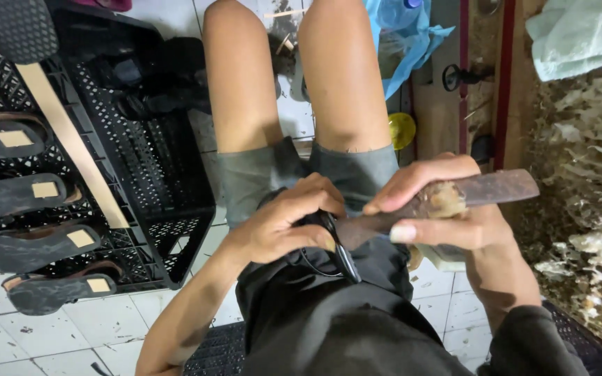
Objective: Assembling sandals by manually fitting straps into soles and using a hammer to secure the components.
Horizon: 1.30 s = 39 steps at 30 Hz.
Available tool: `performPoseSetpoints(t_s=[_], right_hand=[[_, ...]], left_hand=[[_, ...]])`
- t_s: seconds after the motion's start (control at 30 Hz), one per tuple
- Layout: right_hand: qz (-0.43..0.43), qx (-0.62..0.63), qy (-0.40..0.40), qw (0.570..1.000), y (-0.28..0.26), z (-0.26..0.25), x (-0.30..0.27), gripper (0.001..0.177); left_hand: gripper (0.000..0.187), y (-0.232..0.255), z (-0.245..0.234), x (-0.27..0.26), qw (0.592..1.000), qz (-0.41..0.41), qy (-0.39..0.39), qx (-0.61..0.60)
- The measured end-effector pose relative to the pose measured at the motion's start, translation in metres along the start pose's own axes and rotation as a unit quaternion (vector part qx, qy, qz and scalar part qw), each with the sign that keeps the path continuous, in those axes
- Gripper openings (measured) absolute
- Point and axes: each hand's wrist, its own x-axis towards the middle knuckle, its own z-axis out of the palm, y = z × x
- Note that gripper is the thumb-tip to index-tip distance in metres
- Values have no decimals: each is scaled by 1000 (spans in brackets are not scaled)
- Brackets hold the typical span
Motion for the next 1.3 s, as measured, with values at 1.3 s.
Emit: performPoseSetpoints(t_s=[1.3], right_hand=[[-100,-418,266,863,37,66,-40,27]], left_hand=[[65,-48,76,3,759,-65,373,-529]])
